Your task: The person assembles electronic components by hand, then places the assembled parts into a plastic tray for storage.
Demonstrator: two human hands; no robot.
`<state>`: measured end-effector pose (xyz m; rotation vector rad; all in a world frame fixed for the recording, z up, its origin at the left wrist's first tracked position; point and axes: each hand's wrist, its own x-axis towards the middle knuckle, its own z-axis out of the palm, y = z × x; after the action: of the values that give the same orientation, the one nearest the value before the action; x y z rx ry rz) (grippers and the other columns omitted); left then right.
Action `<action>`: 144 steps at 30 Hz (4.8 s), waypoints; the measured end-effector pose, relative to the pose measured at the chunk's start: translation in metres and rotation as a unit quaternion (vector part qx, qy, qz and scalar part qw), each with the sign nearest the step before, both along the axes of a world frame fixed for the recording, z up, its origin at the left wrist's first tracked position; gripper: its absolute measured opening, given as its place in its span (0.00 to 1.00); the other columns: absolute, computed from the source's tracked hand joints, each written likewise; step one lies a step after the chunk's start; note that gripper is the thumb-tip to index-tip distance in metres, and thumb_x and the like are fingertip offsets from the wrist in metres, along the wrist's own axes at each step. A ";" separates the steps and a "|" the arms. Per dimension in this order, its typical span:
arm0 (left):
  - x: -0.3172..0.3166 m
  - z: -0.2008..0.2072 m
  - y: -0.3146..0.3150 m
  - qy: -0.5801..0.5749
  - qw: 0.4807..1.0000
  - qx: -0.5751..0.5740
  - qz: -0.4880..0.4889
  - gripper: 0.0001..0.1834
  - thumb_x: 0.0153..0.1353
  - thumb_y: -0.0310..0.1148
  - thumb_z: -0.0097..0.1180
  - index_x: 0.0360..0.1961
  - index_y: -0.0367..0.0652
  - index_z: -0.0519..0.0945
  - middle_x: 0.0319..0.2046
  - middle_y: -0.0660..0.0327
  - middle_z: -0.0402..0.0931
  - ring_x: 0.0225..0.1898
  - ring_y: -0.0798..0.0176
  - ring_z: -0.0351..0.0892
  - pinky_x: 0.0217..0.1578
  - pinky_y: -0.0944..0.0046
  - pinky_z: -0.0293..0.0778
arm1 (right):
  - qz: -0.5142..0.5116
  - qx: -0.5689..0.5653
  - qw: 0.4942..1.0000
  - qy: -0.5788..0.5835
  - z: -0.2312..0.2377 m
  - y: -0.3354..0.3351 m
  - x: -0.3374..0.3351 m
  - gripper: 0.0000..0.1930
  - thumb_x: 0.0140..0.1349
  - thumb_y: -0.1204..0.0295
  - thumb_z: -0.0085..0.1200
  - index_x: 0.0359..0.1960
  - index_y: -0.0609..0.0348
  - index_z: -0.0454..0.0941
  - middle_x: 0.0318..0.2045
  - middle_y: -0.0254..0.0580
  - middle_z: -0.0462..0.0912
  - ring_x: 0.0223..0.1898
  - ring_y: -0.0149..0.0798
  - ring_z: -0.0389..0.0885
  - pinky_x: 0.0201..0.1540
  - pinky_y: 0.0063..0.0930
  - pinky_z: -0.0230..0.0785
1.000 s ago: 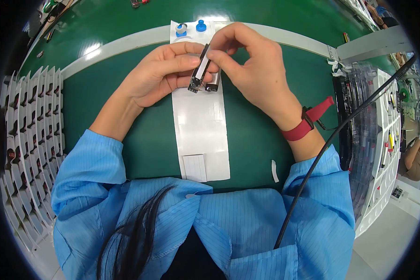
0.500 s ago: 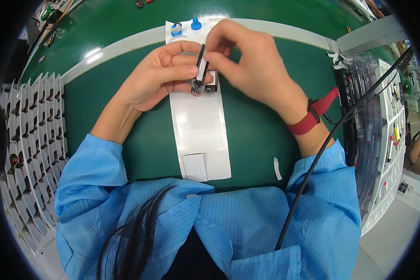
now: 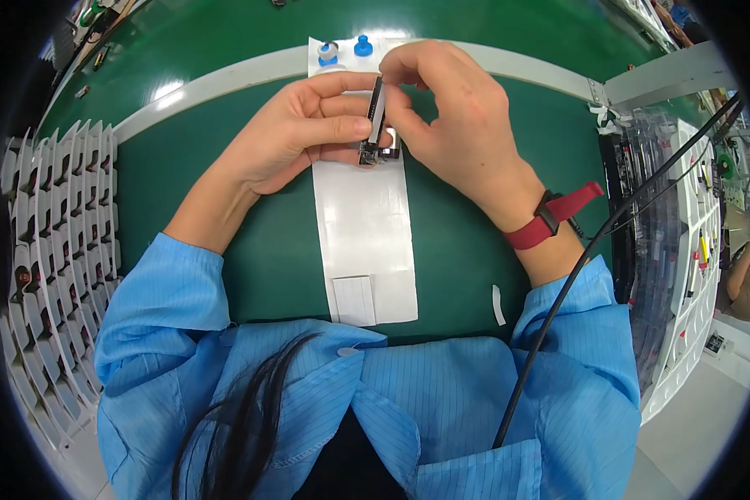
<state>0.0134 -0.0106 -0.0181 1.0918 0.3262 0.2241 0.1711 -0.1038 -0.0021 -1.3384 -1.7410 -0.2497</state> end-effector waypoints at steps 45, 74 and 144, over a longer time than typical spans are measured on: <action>0.000 -0.002 0.007 -0.071 0.996 -0.019 0.047 0.24 0.58 0.27 0.51 0.56 0.37 0.63 0.40 0.56 0.75 0.43 0.63 0.76 0.46 0.58 0.75 | 0.108 -0.295 0.811 0.493 0.004 0.003 0.004 0.11 0.57 0.75 0.52 0.41 0.67 0.74 0.30 0.39 0.79 0.31 0.27 0.78 0.33 0.17 0.72; 0.004 -0.001 -0.008 -0.036 0.977 0.115 0.176 0.24 0.53 0.22 0.57 0.53 0.34 0.67 0.40 0.54 0.73 0.38 0.61 0.79 0.37 0.68 0.79 | 0.060 -0.256 0.879 0.397 0.005 0.004 0.003 0.12 0.51 0.75 0.59 0.36 0.69 0.76 0.30 0.43 0.81 0.32 0.29 0.80 0.36 0.17 0.72; 0.009 -0.009 -0.022 -0.075 0.961 0.195 0.179 0.27 0.55 0.24 0.54 0.57 0.36 0.63 0.35 0.50 0.77 0.38 0.64 0.78 0.44 0.65 0.74 | 0.075 -0.192 0.902 0.380 -0.007 0.009 -0.006 0.12 0.47 0.76 0.63 0.30 0.63 0.72 0.27 0.36 0.77 0.28 0.24 0.75 0.31 0.15 0.69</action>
<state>0.0227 -0.0322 -0.0272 1.3918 0.3505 0.7132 0.1646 -0.0949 -0.0086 -1.3099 -1.2270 0.6634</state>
